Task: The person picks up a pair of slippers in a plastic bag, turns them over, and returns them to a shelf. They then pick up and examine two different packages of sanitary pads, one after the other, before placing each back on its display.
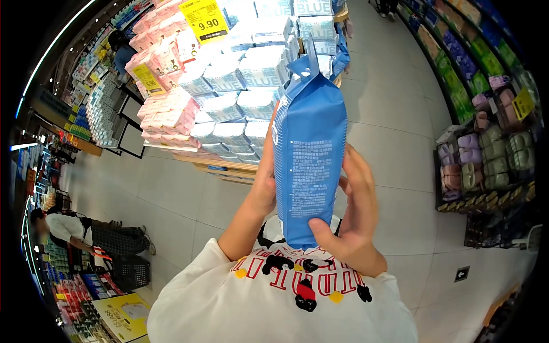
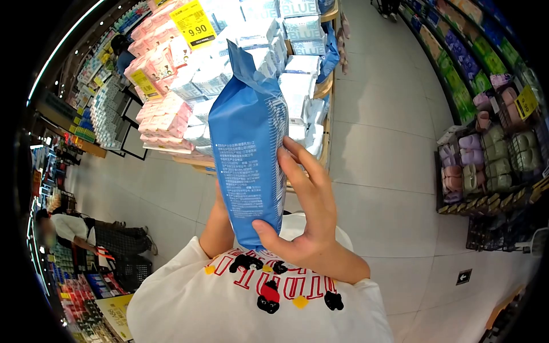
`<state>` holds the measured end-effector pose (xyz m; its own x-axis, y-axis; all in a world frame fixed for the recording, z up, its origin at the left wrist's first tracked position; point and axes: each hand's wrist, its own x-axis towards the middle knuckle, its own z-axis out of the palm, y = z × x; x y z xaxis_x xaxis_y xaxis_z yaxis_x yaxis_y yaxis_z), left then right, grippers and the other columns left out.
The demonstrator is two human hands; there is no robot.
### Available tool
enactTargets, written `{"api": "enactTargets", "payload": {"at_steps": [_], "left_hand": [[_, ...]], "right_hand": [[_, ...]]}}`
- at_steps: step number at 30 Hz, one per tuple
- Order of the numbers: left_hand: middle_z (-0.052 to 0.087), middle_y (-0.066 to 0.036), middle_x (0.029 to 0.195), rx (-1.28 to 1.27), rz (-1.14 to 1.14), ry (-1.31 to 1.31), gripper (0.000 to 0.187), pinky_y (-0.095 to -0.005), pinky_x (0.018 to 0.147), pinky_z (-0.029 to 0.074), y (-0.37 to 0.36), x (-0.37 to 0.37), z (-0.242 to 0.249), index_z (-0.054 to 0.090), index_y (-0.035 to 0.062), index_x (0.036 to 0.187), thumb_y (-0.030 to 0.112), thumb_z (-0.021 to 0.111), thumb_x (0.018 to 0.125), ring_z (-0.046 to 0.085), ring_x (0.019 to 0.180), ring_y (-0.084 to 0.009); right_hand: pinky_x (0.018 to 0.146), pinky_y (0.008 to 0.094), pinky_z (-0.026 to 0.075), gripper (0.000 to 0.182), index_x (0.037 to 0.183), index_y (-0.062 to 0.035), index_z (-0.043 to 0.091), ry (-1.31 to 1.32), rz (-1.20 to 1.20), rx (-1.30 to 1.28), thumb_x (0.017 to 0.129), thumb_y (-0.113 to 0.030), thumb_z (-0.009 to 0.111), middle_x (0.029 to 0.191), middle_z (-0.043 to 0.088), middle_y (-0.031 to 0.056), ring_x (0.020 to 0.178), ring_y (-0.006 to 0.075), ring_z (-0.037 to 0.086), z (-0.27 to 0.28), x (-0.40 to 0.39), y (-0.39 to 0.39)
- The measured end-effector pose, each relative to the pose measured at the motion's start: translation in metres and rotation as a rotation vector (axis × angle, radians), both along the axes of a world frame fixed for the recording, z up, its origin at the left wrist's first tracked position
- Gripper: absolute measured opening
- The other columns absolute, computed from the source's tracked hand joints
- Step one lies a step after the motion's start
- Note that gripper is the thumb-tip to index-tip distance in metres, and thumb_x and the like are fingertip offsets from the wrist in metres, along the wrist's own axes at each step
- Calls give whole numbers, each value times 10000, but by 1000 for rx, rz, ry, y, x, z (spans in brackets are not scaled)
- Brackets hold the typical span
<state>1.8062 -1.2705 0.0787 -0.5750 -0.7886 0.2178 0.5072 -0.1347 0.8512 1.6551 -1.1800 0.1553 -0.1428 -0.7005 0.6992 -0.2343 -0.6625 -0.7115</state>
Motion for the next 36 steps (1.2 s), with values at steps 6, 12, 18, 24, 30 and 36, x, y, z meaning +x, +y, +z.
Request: {"api": "enactTargets", "payload": {"at_steps": [6, 12, 18, 24, 30, 36], "left_hand": [[396, -193, 1349, 51, -85, -11, 994, -456, 963, 442, 1, 7, 16, 267, 4, 1379, 722, 507, 735, 451, 1203, -312], [399, -172, 1352, 190, -16, 271, 928, -467, 1000, 403, -10, 12, -23, 286, 52, 1377, 642, 573, 721, 448, 1208, -327], [434, -165, 1318, 391, 54, 433, 823, -466, 956, 430, -28, 5, -55, 360, 82, 1337, 653, 485, 758, 470, 1177, -324], [568, -118, 1171, 429, 100, 214, 428, -335, 845, 497, -38, 13, -53, 488, 41, 1227, 359, 443, 945, 582, 1016, -203], [512, -115, 1246, 107, 297, -154, 563, -315, 894, 450, -33, -10, -18, 256, 61, 1397, 326, 459, 944, 535, 1096, -193], [226, -168, 1456, -226, 245, -228, 810, -345, 1064, 238, -24, -16, -21, 85, 72, 1456, 221, 549, 809, 296, 1307, -247]], "right_hand": [[934, 444, 386, 728, 1287, -21, 456, 301, -137, 68, 639, -203, 734, 1337, 374, 196, 1176, 332, 419, -1, -2, -1], [962, 448, 263, 577, 1177, -158, 597, 459, -220, 56, 628, -272, 733, 1298, 457, 105, 1120, 318, 397, -20, 24, -15], [980, 457, 268, 609, 1215, -142, 551, 474, -253, 65, 647, -239, 746, 1299, 446, 127, 1214, 344, 351, -48, -8, -34], [1017, 404, 319, 908, 1406, -39, 212, -372, 245, 446, 696, -226, 747, 1339, 367, 187, 1252, 296, 358, -93, -33, -46], [1048, 351, 264, 803, 1428, -28, 145, -646, 291, 443, 765, -145, 581, 1371, 326, 172, 1270, 243, 340, -115, -46, -49], [1073, 350, 213, 786, 1434, -36, 131, -623, 227, 378, 767, -128, 536, 1410, 274, 176, 1304, 247, 290, -119, -46, -55]]}}
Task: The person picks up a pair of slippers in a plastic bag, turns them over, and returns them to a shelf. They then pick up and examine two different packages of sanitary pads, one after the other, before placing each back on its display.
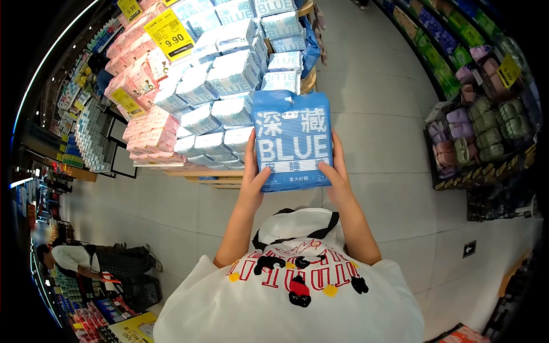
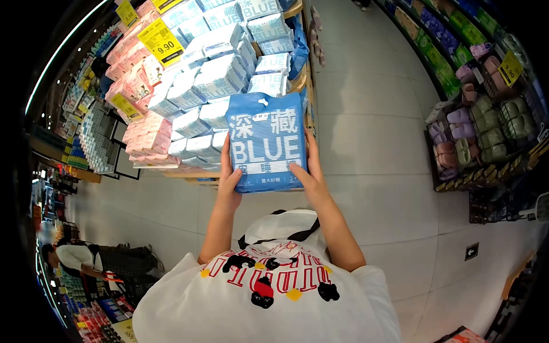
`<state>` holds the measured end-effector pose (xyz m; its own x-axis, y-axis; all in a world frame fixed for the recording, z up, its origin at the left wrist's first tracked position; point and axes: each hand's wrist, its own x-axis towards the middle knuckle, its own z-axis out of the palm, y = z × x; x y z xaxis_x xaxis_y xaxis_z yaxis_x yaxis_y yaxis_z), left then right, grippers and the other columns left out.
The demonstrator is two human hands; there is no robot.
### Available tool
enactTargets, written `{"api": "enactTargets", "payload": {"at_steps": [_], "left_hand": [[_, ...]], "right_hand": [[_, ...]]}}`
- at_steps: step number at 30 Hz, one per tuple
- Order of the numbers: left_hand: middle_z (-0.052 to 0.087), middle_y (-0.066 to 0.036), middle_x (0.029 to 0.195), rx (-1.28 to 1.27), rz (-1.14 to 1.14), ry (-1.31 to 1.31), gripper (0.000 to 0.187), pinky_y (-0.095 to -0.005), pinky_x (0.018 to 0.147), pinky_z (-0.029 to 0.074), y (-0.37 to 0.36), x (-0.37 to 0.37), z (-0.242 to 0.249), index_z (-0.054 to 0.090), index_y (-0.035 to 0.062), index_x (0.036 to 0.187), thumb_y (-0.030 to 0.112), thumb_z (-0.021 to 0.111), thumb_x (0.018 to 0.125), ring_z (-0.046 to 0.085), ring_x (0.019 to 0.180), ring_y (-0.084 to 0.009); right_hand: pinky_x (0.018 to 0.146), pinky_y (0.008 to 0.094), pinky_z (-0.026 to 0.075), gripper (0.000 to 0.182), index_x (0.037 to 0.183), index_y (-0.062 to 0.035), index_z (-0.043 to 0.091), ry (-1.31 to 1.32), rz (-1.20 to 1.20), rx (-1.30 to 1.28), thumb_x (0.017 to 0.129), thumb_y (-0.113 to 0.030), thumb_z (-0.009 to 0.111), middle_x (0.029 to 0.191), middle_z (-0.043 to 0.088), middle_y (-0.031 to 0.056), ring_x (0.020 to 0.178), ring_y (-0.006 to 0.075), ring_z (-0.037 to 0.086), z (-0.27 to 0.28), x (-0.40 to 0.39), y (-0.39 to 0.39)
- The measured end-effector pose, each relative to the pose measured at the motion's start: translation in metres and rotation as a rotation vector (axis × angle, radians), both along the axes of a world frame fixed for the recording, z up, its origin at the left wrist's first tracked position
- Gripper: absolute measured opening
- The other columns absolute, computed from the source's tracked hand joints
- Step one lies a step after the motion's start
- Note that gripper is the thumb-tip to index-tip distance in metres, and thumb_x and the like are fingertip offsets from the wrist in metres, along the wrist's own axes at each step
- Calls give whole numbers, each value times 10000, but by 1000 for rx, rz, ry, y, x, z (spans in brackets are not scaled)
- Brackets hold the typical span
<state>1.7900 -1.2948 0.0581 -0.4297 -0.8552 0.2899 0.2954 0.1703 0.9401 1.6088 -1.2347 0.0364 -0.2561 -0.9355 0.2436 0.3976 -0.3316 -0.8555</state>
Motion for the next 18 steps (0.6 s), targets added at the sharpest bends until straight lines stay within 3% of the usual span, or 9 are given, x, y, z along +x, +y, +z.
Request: {"api": "enactTargets", "payload": {"at_steps": [1, 6, 10, 12, 17, 18], "left_hand": [[166, -166, 1474, 9, 16, -65, 845, -342, 1083, 176, 2, -1, 3, 71, 64, 1458, 145, 543, 762, 224, 1340, -244], [184, -157, 1465, -43, 29, -45, 848, -341, 1081, 188, 4, 2, 2, 76, 51, 1455, 131, 557, 762, 241, 1329, -245], [189, -157, 1462, -35, 37, -90, 813, -341, 1078, 198, -4, -1, -7, 83, 53, 1454, 105, 543, 786, 246, 1325, -242], [225, -150, 1447, 22, 20, -77, 825, -341, 1050, 268, -5, 1, -16, 105, 99, 1460, 91, 545, 762, 309, 1292, -240], [222, -151, 1446, -5, 77, -225, 850, -332, 1046, 272, 0, 12, -24, 64, 50, 1454, 82, 575, 774, 311, 1291, -233], [289, -138, 1408, 60, 76, -223, 852, -329, 1029, 297, 2, 16, -32, 98, 46, 1446, 59, 618, 771, 348, 1261, -221]], "right_hand": [[1073, 350, 213, 786, 1434, -36, 131, 4, 1, 6, 767, -128, 536, 1410, 274, 176, 1304, 247, 290, 1, 0, 1], [1072, 356, 224, 769, 1440, -45, 113, 218, -39, -108, 791, -110, 519, 1429, 244, 180, 1307, 250, 289, 15, -1, 11], [1067, 355, 238, 769, 1439, -46, 121, 108, -19, 24, 794, -117, 533, 1426, 253, 181, 1305, 253, 295, 6, -2, 4], [1070, 361, 235, 761, 1437, -49, 134, 94, -38, 97, 797, -119, 541, 1406, 283, 181, 1301, 261, 299, -3, 0, 3], [1019, 359, 335, 843, 1434, -43, 126, 91, -11, 111, 741, -107, 602, 1346, 347, 185, 1225, 272, 395, -37, 6, 2], [1019, 359, 335, 843, 1434, -43, 126, 78, 7, 132, 741, -107, 602, 1346, 347, 185, 1225, 272, 395, -48, 6, 5]]}}
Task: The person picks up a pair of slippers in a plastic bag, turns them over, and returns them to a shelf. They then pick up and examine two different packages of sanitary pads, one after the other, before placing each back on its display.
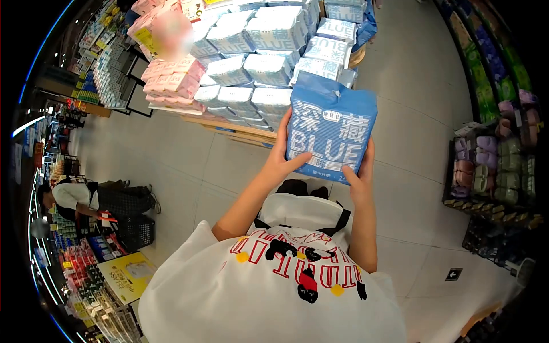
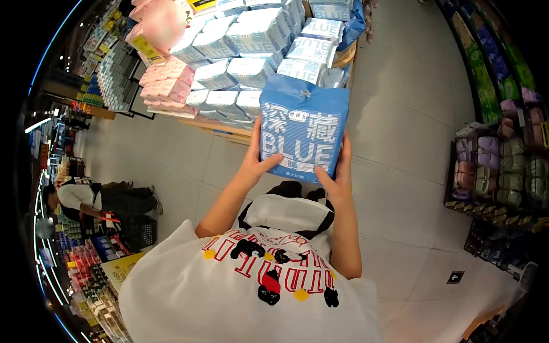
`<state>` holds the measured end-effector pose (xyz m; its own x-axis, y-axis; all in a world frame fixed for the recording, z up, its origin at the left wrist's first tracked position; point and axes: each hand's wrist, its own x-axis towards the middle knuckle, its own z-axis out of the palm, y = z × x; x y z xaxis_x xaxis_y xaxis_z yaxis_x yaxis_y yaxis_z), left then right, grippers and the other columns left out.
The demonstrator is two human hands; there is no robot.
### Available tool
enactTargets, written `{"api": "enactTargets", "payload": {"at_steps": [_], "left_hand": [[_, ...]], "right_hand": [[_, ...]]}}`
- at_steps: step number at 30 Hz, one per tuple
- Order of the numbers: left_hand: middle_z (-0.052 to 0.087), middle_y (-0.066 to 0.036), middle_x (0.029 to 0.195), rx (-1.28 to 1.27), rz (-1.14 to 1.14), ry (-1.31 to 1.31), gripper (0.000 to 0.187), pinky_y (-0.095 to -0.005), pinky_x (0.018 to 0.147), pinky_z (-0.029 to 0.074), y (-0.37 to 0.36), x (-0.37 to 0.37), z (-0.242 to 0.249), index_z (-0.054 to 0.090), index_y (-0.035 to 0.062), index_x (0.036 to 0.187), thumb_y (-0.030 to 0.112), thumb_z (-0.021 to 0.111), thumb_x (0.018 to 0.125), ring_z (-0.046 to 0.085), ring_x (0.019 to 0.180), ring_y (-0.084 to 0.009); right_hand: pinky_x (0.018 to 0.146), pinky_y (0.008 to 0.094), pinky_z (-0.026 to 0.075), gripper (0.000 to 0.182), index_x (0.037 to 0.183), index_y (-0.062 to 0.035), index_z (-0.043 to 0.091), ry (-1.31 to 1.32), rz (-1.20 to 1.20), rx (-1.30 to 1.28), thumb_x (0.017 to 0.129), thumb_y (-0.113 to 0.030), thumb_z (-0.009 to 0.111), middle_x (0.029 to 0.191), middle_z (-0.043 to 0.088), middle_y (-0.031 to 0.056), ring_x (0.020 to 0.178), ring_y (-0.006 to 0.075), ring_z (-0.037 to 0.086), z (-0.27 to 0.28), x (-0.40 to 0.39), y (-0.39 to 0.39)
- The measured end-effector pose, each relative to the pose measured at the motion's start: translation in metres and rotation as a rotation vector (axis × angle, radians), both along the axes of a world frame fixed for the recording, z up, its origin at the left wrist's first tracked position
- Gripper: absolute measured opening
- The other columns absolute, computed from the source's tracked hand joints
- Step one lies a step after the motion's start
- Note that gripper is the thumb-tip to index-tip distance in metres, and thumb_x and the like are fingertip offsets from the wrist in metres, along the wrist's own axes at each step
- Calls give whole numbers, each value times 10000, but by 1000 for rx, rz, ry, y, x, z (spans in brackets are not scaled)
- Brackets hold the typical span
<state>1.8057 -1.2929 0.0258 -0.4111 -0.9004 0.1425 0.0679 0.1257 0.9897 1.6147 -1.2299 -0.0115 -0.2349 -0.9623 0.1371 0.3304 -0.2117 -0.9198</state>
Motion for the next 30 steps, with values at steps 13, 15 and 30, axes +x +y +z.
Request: {"api": "enactTargets", "payload": {"at_steps": [13, 15, 30], "left_hand": [[496, -111, 1229, 612, -203, -57, 794, -326, 966, 382, 23, 48, -100, 307, 16, 1343, 41, 758, 690, 481, 1130, -189], [488, -112, 1236, 595, -221, -49, 803, -326, 966, 381, 27, 57, -105, 301, 15, 1346, 42, 761, 688, 476, 1134, -191], [541, -124, 1158, 630, -60, -131, 760, -342, 950, 397, 58, 208, -212, 400, 9, 1265, 43, 795, 617, 513, 1082, -236]], "right_hand": [[967, 326, 380, 745, 1331, 4, 324, -16, 259, 417, 695, 13, 712, 1228, 487, 111, 1130, 192, 485, -69, 16, 45], [926, 328, 422, 666, 1246, -5, 417, -19, 225, 476, 674, -10, 758, 1154, 543, 104, 1066, 187, 533, -79, 24, 45], [920, 350, 431, 717, 1219, 8, 424, 197, 471, 659, 616, -46, 807, 1149, 543, 106, 1055, 211, 532, -165, 163, 34]]}}
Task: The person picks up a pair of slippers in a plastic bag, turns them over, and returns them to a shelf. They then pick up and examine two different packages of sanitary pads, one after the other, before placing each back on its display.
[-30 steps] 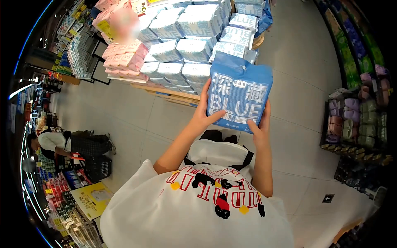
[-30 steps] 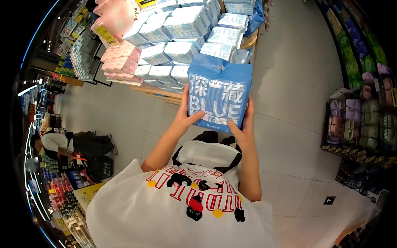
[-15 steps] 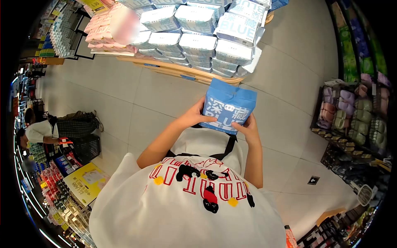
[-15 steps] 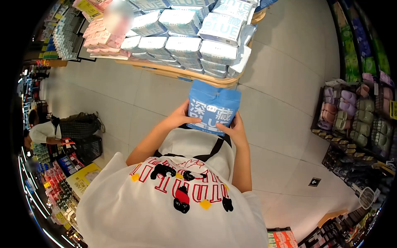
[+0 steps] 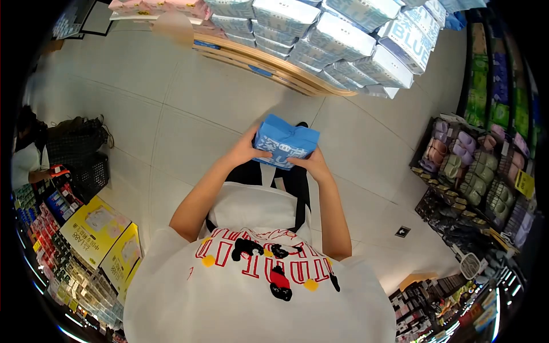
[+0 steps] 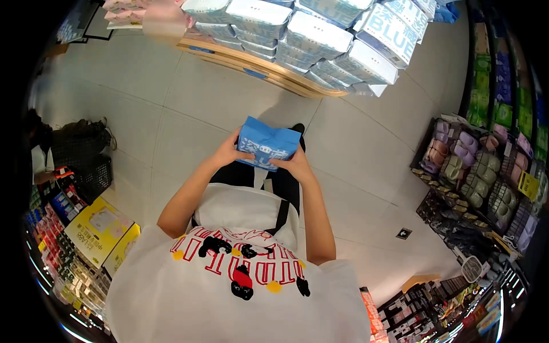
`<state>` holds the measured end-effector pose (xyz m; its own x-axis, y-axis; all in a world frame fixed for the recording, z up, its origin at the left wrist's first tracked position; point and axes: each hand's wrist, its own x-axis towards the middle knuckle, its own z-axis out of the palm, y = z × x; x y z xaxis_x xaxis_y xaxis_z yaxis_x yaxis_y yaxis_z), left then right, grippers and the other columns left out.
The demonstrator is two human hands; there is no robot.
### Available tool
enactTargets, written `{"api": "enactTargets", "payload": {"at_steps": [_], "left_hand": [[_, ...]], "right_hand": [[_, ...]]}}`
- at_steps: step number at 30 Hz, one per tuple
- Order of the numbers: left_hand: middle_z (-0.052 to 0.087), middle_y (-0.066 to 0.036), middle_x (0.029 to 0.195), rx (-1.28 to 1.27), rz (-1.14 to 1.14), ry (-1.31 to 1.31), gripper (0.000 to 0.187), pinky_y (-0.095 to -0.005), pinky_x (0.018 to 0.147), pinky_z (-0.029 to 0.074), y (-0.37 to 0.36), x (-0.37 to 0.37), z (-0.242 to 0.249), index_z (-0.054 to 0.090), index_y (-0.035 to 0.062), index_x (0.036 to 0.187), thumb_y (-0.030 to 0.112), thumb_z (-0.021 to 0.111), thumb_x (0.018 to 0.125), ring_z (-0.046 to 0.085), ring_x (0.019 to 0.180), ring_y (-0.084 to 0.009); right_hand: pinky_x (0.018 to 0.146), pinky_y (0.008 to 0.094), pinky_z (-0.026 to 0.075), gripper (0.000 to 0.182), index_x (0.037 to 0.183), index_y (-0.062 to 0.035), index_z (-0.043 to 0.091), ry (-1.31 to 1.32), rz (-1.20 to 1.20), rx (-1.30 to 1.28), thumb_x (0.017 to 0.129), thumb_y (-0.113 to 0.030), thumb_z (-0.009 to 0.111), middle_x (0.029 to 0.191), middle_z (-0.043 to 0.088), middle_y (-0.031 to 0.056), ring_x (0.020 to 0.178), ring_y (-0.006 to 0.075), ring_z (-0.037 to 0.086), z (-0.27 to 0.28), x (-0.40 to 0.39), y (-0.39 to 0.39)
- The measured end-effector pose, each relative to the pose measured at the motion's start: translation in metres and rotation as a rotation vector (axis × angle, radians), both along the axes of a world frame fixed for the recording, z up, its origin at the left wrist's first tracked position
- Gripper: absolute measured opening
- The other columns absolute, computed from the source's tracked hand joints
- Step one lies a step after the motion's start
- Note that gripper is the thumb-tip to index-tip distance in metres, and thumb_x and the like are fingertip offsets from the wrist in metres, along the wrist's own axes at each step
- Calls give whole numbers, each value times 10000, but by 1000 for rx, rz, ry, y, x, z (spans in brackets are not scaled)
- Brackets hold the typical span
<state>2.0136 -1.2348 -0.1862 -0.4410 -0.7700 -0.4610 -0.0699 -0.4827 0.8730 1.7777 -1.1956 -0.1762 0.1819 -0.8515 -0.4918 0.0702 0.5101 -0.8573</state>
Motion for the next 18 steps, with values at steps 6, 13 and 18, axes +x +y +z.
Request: {"api": "enactTargets", "payload": {"at_steps": [6, 13, 18], "left_hand": [[567, -125, 1102, -259, 52, -138, 652, -350, 904, 431, -2, 25, -45, 480, 35, 1151, 8, 787, 577, 550, 1040, -259], [538, -132, 1077, -461, 289, -308, 572, -359, 896, 421, -11, 24, -93, 474, 45, 1132, -24, 718, 619, 535, 1026, -307], [487, -176, 1158, -458, 407, -298, 553, -384, 958, 382, -11, 23, -114, 465, 37, 1122, -35, 667, 612, 460, 1118, -371]], "right_hand": [[887, 316, 436, 615, 1156, -37, 511, 90, 67, -170, 612, -40, 796, 1105, 574, 72, 1029, 188, 545, -29, 34, -21], [886, 300, 430, 485, 1077, -34, 534, 314, 99, -262, 630, 60, 695, 1114, 586, 91, 1013, 196, 561, -74, 63, -51], [909, 311, 426, 484, 1094, -37, 527, 346, 39, -297, 648, 102, 654, 1176, 563, 115, 1052, 227, 557, -115, 71, -56]]}}
